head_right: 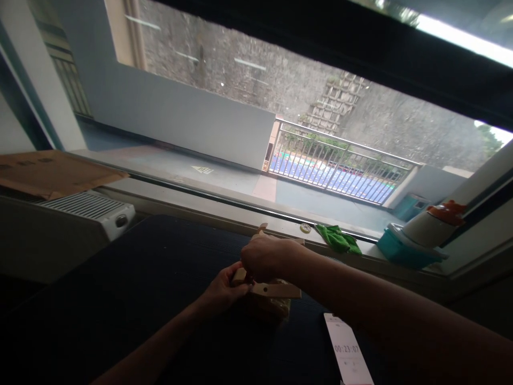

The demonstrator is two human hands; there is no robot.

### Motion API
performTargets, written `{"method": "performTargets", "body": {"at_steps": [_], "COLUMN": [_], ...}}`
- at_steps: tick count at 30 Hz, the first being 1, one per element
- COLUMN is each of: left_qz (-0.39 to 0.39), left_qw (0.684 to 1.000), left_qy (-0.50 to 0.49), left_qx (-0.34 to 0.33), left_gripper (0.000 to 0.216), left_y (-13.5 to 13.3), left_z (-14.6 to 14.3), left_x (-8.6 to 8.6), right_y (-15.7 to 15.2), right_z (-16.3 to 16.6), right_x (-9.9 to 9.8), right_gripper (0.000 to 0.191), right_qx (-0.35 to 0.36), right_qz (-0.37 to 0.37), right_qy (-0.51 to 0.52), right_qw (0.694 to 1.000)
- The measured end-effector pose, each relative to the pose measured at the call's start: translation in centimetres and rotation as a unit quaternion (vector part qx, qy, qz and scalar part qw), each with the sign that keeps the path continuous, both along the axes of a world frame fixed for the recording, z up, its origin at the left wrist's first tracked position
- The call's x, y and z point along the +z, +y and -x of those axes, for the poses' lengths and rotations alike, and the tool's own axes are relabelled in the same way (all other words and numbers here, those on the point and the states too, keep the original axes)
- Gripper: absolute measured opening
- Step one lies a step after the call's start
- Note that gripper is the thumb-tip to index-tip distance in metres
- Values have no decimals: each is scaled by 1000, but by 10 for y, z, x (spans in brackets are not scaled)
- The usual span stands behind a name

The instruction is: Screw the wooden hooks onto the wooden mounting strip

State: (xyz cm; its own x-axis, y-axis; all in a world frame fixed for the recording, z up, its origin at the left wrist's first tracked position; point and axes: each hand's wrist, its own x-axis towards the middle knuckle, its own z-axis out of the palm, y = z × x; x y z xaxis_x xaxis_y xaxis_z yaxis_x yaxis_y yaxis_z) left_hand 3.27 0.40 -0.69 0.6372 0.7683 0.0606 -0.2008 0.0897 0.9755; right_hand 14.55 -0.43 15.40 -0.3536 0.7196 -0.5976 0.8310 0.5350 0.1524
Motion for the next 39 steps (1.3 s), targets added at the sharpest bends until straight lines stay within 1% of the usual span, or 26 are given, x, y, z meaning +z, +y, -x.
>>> {"method": "performTargets", "body": {"at_steps": [5,9,13,15,18,21,26,29,31,34,37,39], "left_qz": [-11,-13,-8,-8,-9,-11,-12,-10,-8,-6,-10,-12], "left_qw": [1000,999,1000,1000,1000,1000,999,999,999,999,999,999], "left_qy": [-6,-12,-20,-21,-19,-18,-22,-20,-21,-26,-27,-22], "left_qx": [18,27,22,18,18,19,22,27,28,22,24,28], "left_gripper": [14,13,16,16,13,12,12,12,13,14,14,14], "left_y": [1,1,0,1,2,3,3,2,1,1,2,3], "left_z": [-3,-4,-4,-4,-5,-5,-5,-5,-5,-6,-7,-7], "left_x": [-8,-7,-5,-5,-9,-12,-11,-9,-8,-8,-10,-12], "right_y": [3,0,-5,-8,-10,-7,2,2,-1,-10,-18,-20], "right_z": [-3,-6,2,8,13,10,-10,-14,-10,3,16,20], "right_x": [-2,-2,3,6,10,8,-4,-8,-5,6,15,18], "right_gripper": [21,29,32,27,15,16,24,33,35,29,16,14], "right_qx": [-35,-59,-57,-38,-6,-4,-51,-77,-83,-70,-47,-36], "right_qz": [9,-14,-61,-76,-66,-42,-10,-21,-41,-68,-64,-57], "right_qy": [16,8,-11,-19,-20,-3,26,18,4,-19,-33,-31], "right_qw": [999,998,996,996,998,999,998,997,996,995,996,997]}}
